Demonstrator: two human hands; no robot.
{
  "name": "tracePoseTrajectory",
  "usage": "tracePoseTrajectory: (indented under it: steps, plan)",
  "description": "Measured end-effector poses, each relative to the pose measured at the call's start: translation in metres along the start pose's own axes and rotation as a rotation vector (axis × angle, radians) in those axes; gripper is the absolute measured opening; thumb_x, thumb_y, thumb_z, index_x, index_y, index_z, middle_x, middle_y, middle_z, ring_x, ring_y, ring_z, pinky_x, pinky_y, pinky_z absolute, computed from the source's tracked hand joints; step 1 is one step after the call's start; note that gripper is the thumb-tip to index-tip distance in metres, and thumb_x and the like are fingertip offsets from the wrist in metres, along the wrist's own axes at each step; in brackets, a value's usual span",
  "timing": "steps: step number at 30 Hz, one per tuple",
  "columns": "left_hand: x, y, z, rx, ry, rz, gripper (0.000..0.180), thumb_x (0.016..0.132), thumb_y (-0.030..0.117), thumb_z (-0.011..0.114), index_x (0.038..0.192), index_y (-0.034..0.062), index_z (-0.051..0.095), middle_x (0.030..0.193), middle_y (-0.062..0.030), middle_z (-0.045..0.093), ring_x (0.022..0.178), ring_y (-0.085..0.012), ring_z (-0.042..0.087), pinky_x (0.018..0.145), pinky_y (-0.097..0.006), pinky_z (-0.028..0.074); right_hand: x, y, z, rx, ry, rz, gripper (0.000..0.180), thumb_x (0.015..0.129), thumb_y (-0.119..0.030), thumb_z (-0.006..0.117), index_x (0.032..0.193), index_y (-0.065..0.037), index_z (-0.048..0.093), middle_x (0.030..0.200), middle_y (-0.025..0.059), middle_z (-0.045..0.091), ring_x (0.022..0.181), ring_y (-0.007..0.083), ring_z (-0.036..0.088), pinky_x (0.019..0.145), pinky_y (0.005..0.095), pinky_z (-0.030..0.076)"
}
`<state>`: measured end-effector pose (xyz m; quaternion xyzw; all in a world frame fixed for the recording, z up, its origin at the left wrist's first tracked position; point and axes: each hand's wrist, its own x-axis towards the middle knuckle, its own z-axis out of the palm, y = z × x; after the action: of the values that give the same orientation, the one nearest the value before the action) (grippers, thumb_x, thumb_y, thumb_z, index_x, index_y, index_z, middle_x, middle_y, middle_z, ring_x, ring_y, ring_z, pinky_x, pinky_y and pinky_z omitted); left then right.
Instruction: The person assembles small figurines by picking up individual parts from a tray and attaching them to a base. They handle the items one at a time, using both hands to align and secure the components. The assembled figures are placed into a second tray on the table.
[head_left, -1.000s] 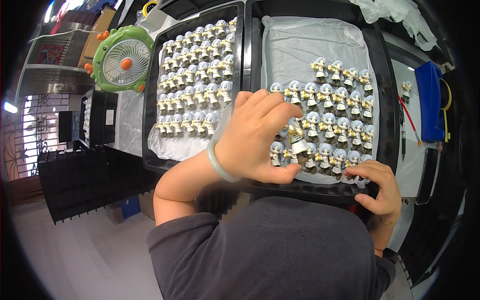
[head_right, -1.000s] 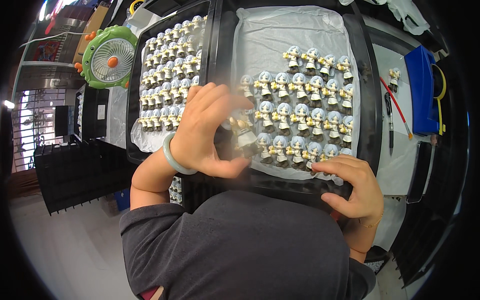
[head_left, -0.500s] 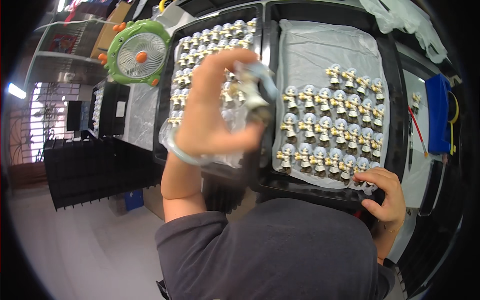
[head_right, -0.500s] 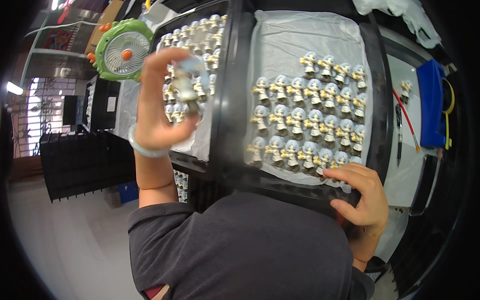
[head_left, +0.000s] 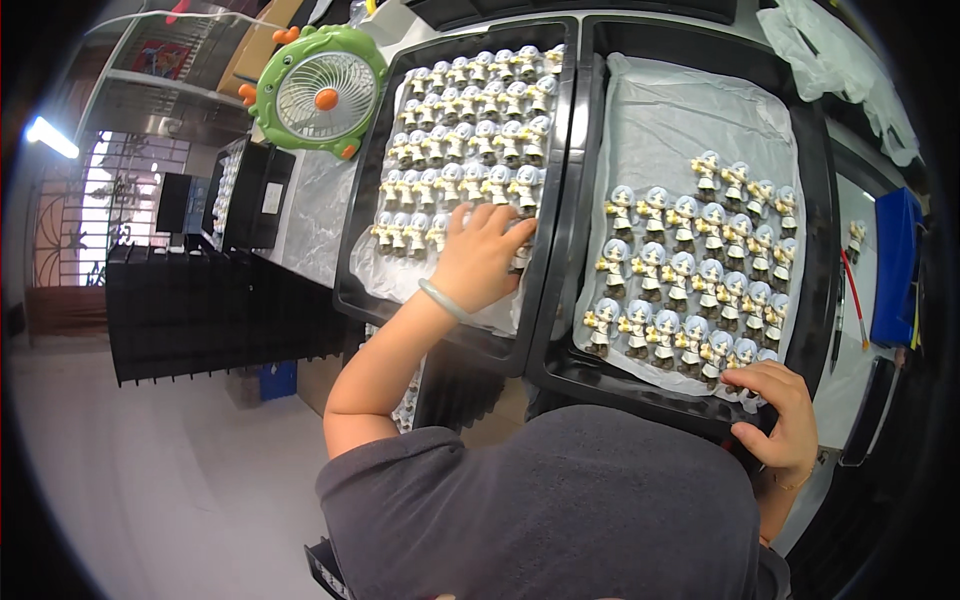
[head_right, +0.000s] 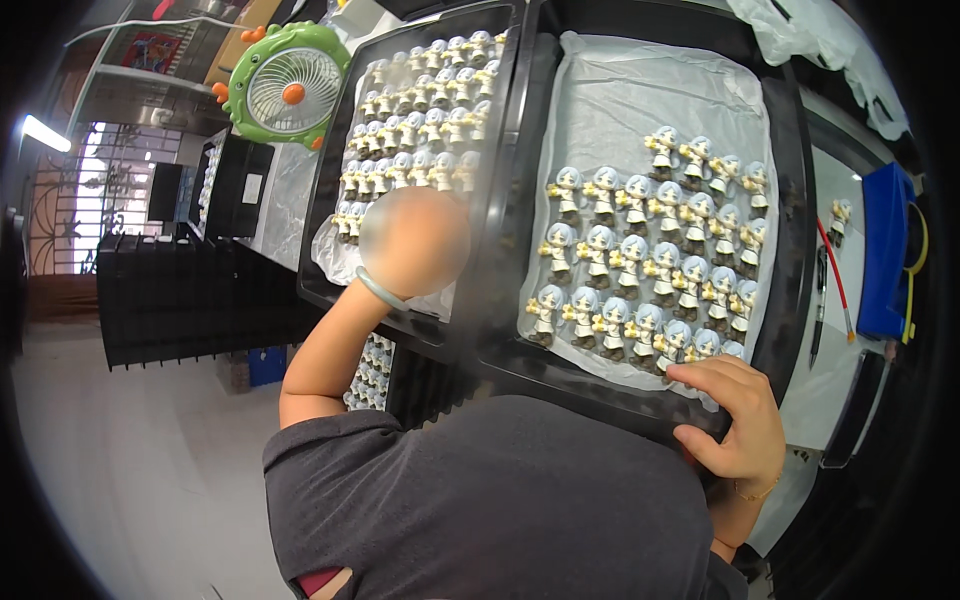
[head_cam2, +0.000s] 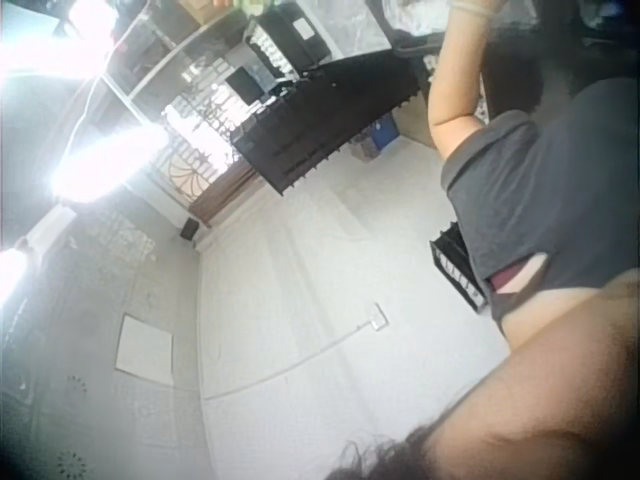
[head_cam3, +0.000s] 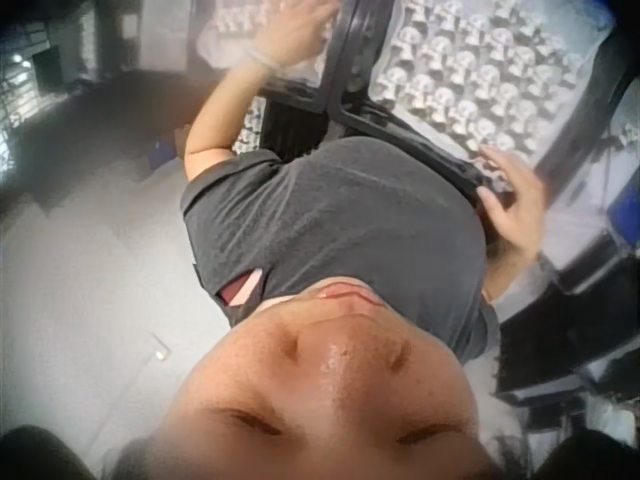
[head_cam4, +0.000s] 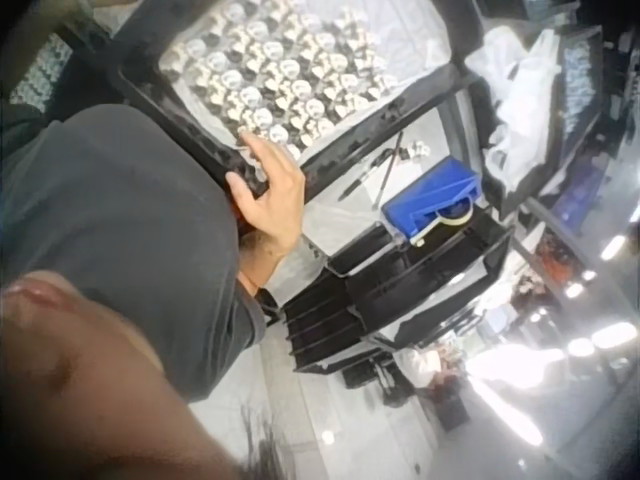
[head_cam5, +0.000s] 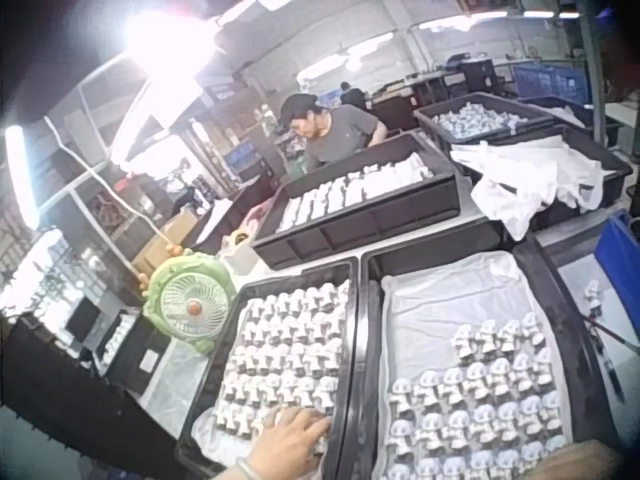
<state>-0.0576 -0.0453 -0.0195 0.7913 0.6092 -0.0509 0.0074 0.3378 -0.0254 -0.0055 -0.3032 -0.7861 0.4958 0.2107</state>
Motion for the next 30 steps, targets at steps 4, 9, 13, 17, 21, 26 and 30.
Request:
tracePoseTrajectory:
  steps: [4,9,13,17,21,26,30]
  plan:
    - [0.012,-0.013,-0.04,-0.071,0.008,0.052,0.06,0.063,0.014,0.075,0.118,0.0122,0.054,0.104,-0.007,0.055,0.103,-0.0286,0.05,0.091,-0.042,0.036,-0.001,0.002,-0.003,0.019,-0.015,0.002,0.052,0.058,-0.026,0.069,0.103,0.001,0.063,0.091,0.017,0.065,0.083,0.033,0.062,0.075,0.0363,0.047]
    - [0.104,0.038,-0.058,-0.307,0.293,0.264,0.031,0.072,0.011,0.066,0.101,0.0025,0.06,0.093,-0.0144,0.062,0.087,-0.0323,0.06,0.076,-0.039,0.047,-0.002,0.008,-0.001,0.004,-0.013,-0.013,0.05,0.062,-0.025,0.069,0.106,0.0,0.063,0.092,0.0162,0.065,0.083,0.0324,0.062,0.075,0.036,0.047]
    - [0.191,0.088,-0.022,-0.215,0.018,0.191,0.04,0.085,0.034,0.056,0.116,0.0085,0.054,0.112,-0.0158,0.058,0.102,-0.0341,0.057,0.088,-0.041,0.045,-0.003,-0.001,-0.002,-0.035,0.015,-0.012,0.047,0.064,-0.022,0.069,0.107,-0.003,0.064,0.093,0.0151,0.066,0.083,0.0315,0.062,0.075,0.0357,0.047]
    - [0.257,0.09,0.007,-0.253,-0.291,0.14,0.04,0.084,0.036,0.058,0.112,0.0061,0.057,0.111,-0.0169,0.059,0.1,-0.0316,0.059,0.087,-0.039,0.046,-0.008,0.002,0.003,-0.069,0.059,-0.035,0.048,0.065,-0.021,0.069,0.109,-0.004,0.063,0.094,0.0141,0.065,0.086,0.0315,0.06,0.077,0.0367,0.047]
    - [0.258,0.054,0.028,-0.57,-0.196,0.146,0.043,0.084,0.037,0.06,0.111,0.0046,0.057,0.107,-0.0183,0.061,0.099,-0.0314,0.06,0.087,-0.039,0.046,-0.009,0.007,0.004,-0.081,0.048,-0.036,0.048,0.067,-0.023,0.071,0.11,-0.005,0.062,0.096,0.0145,0.065,0.089,0.0315,0.06,0.079,0.0377,0.047]
    - [0.233,0.076,0.022,-0.531,-0.158,0.058,0.044,0.082,0.038,0.062,0.11,0.004,0.058,0.109,-0.0196,0.06,0.101,-0.0321,0.059,0.086,-0.039,0.046,-0.007,0.009,0.002,-0.072,-0.009,-0.038,0.048,0.067,-0.024,0.072,0.11,-0.005,0.062,0.098,0.015,0.065,0.089,0.0319,0.06,0.08,0.0382,0.047]
    - [0.241,0.079,0.023,-0.428,-0.139,0.102,0.044,0.082,0.037,0.063,0.108,0.0023,0.057,0.106,-0.0196,0.061,0.096,-0.033,0.061,0.083,-0.039,0.047,-0.008,0.006,0.001,-0.076,-0.016,-0.043,0.048,0.067,-0.024,0.072,0.11,-0.005,0.062,0.098,0.0147,0.065,0.09,0.0319,0.06,0.08,0.0385,0.047]
